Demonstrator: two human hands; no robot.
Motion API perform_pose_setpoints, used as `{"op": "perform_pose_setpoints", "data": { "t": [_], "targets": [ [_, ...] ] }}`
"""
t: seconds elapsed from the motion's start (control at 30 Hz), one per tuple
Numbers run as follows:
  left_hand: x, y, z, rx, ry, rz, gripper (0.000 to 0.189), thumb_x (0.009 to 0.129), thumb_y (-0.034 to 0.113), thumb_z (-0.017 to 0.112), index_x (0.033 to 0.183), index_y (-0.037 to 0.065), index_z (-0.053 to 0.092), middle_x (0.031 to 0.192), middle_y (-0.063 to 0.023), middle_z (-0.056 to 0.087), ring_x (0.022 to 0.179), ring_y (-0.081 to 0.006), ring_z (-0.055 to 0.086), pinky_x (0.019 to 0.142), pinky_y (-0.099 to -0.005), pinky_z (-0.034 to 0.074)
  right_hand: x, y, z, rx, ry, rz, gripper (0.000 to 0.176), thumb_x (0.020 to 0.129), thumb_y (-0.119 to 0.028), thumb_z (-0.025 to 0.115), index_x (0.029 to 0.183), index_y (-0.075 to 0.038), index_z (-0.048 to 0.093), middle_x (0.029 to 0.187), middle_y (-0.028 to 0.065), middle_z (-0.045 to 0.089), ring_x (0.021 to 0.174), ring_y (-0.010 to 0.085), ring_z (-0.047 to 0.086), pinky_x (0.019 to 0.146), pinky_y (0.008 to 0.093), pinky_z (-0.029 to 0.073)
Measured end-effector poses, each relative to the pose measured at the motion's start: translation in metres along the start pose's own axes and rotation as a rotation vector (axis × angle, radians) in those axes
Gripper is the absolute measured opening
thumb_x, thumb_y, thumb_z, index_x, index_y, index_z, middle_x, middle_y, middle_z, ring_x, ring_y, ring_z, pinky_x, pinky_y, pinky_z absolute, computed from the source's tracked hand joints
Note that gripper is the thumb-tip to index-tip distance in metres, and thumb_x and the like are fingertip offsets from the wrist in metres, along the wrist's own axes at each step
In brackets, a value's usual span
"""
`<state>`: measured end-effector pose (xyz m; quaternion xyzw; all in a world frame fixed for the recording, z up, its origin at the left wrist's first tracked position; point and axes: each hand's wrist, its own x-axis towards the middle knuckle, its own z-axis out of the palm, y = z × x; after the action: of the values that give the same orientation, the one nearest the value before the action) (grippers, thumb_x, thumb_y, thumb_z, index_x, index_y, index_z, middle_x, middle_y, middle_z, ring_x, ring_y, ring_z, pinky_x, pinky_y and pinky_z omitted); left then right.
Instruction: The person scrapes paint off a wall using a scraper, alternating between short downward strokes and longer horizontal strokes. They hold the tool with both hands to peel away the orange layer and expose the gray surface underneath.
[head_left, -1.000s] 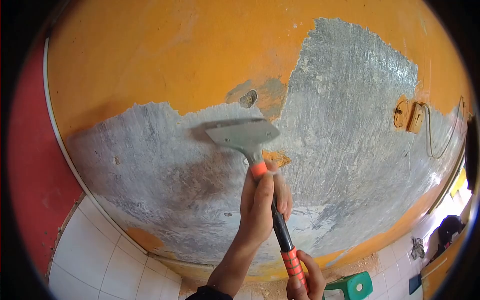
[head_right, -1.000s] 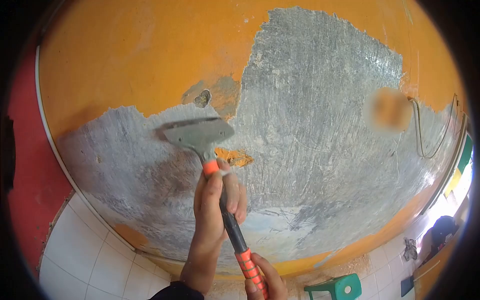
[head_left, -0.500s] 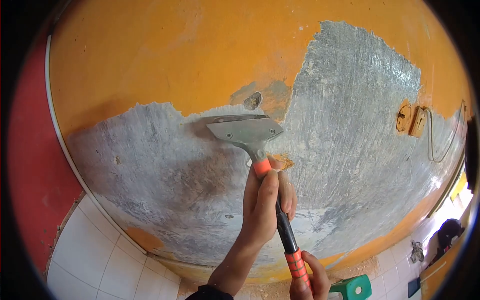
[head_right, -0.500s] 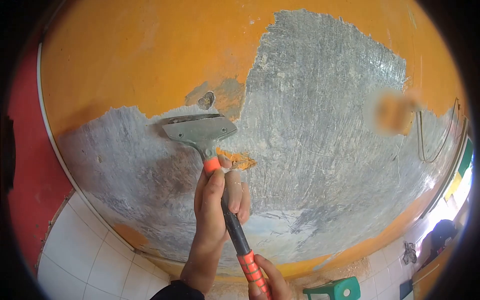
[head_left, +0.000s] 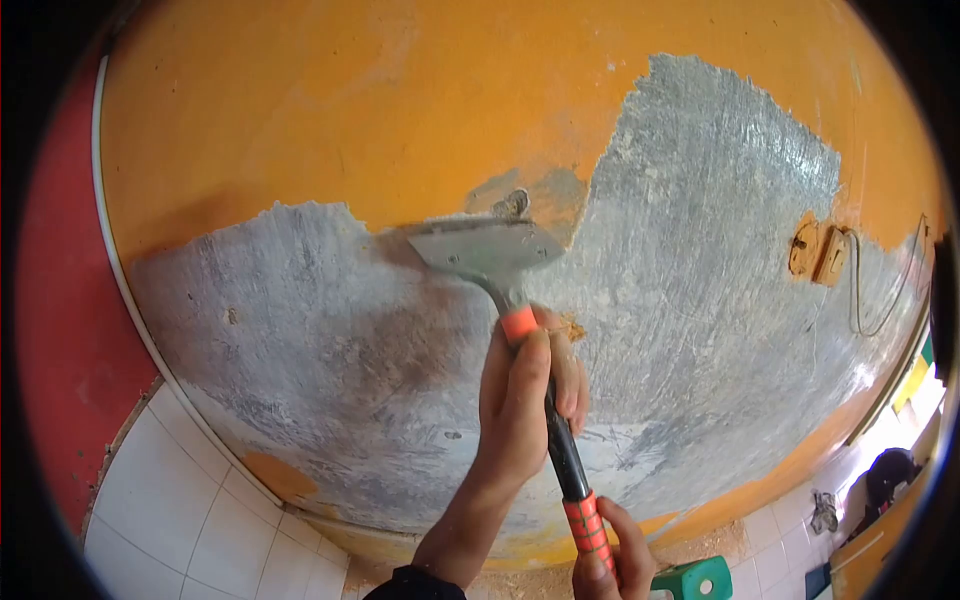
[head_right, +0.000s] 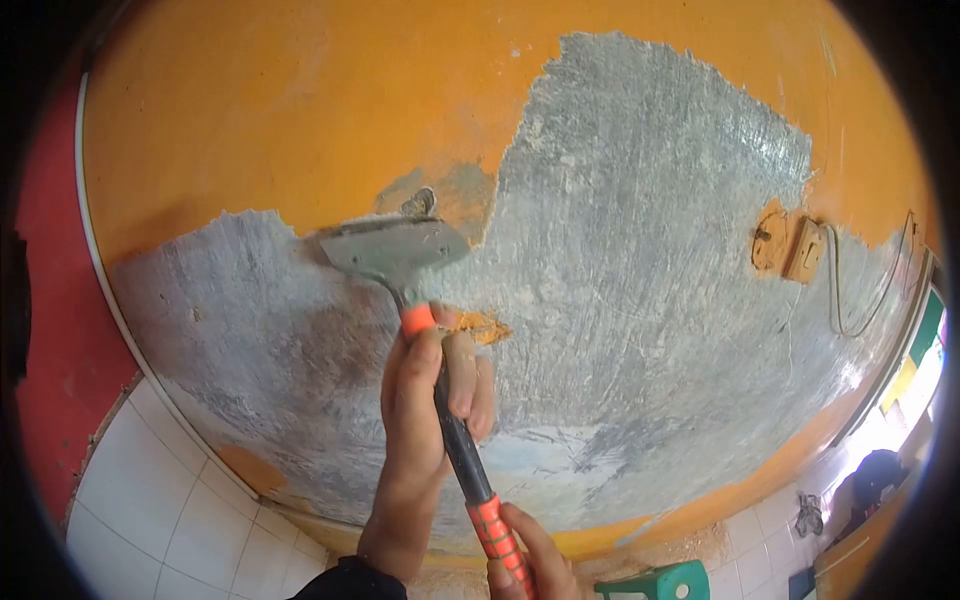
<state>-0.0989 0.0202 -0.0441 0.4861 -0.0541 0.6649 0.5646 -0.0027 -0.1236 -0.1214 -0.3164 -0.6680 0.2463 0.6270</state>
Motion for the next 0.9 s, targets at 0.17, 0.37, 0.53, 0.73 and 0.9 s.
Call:
{"op": "perform_pose_setpoints", "data": {
  "t": [0.17,0.37,0.53,0.73,0.9],
  "targets": [
    [-0.008,-0.006,0.001,0.051,-0.004,0.011,0.024,0.099,0.028,0.039,0.111,0.008,0.043,0.054,-0.0006,0.037,0.037,-0.0120,0.037,0.032,-0.0246,0.030,-0.005,-0.001,-0.006,0.104,-0.009,0.011,0.050,0.096,-0.017,0.044,0.140,0.004,0.031,0.064,-0.0011,0.050,0.046,0.0051,0.038,0.044,0.0203,0.031],
    [-0.002,0.003,0.003,0.087,0.008,-0.006,0.025,0.099,0.031,0.040,0.110,0.009,0.043,0.053,-0.0005,0.036,0.038,-0.0122,0.038,0.032,-0.0252,0.031,-0.001,-0.003,-0.003,0.124,0.004,0.018,0.052,0.097,-0.021,0.044,0.140,0.005,0.031,0.060,-0.0023,0.047,0.044,0.0049,0.037,0.043,0.0204,0.030],
    [0.001,0.003,0.000,0.050,0.005,-0.016,0.026,0.099,0.032,0.039,0.111,0.009,0.042,0.052,-0.0004,0.036,0.038,-0.0120,0.038,0.031,-0.0243,0.029,-0.002,0.001,-0.002,0.084,-0.001,0.018,0.051,0.096,-0.018,0.045,0.140,0.004,0.030,0.064,-0.0007,0.050,0.046,0.0048,0.038,0.044,0.0202,0.030],
    [-0.007,-0.003,-0.008,0.006,-0.029,-0.041,0.024,0.099,0.031,0.038,0.111,0.010,0.043,0.053,-0.0002,0.036,0.039,-0.0116,0.038,0.031,-0.0245,0.030,-0.005,-0.005,0.005,0.046,0.008,0.012,0.050,0.096,-0.016,0.045,0.140,0.004,0.032,0.066,-0.0002,0.051,0.048,0.0049,0.038,0.045,0.0199,0.030],
    [-0.002,0.005,-0.003,0.019,-0.004,-0.038,0.024,0.100,0.030,0.035,0.111,0.010,0.043,0.053,0.0004,0.036,0.039,-0.0110,0.037,0.031,-0.0242,0.030,0.003,-0.010,0.008,-0.007,0.026,-0.040,0.049,0.096,-0.015,0.044,0.139,0.004,0.032,0.070,0.0018,0.053,0.049,0.0047,0.038,0.045,0.0204,0.031]
  ]
}}
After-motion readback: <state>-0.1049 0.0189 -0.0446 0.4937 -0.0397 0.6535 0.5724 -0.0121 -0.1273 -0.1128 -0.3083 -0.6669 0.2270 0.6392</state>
